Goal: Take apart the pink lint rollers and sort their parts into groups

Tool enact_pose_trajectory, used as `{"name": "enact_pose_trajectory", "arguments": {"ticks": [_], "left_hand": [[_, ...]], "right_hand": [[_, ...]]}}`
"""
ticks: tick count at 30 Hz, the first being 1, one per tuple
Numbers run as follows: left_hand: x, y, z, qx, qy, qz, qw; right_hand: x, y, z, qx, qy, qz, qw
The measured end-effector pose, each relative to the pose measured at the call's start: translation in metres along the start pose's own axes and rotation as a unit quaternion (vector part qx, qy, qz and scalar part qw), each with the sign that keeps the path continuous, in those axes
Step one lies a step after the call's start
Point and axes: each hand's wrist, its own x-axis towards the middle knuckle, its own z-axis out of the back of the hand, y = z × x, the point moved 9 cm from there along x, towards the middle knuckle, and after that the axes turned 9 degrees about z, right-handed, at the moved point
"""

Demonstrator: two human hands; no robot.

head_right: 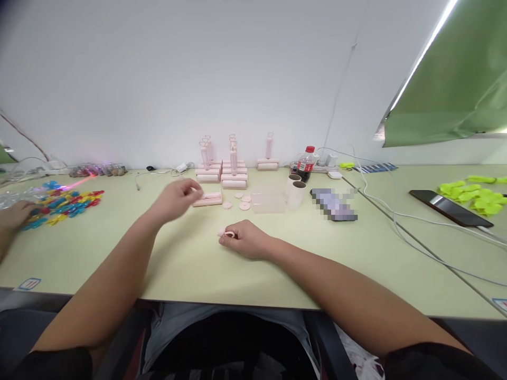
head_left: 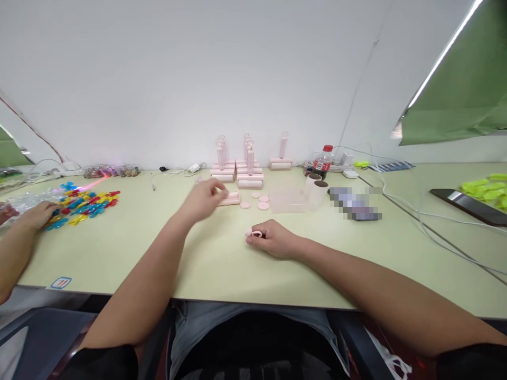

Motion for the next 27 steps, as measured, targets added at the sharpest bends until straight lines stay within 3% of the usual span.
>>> {"name": "enact_pose_trajectory", "arguments": {"ticks": [2,4,7,12,14,16,19,22,24,27], "left_hand": [[-0.033,-0.049,-0.033,0.023,0.117,-0.139,0.983],[-0.058,-0.072,-0.059,0.069,0.173,-0.2,0.962],[-0.066,-0.075,-0.078,0.116,0.173,-0.201,0.957],[-0.063,-0.054,-0.081,0.122,0.167,-0.198,0.958],[-0.06,-0.04,-0.073,0.119,0.166,-0.195,0.959],[-0.049,-0.014,-0.057,0.105,0.153,-0.149,0.971],[-0.02,0.049,-0.023,0.038,0.121,0.026,0.992],[0.003,0.106,0.006,-0.022,0.061,0.159,0.985],[0.014,0.127,0.012,-0.049,0.044,0.193,0.979],[0.025,0.139,0.007,-0.047,0.033,0.204,0.977]], "right_hand": [[0.001,-0.004,0.001,-0.003,-0.017,-0.013,1.0],[0.001,-0.007,0.0,0.014,-0.023,-0.015,1.0],[0.003,-0.007,-0.002,0.033,-0.029,-0.004,0.999],[0.003,-0.002,-0.004,0.025,-0.02,0.009,0.999],[0.002,0.001,-0.003,0.02,-0.023,0.01,0.999],[0.001,0.002,-0.001,0.017,-0.028,-0.004,0.999],[0.001,0.001,0.0,0.013,-0.021,-0.03,0.999],[0.003,0.0,0.0,0.009,-0.014,-0.042,0.999],[0.004,-0.002,0.0,0.008,-0.014,-0.045,0.999],[0.003,-0.005,-0.002,0.016,-0.026,-0.05,0.998]]}}
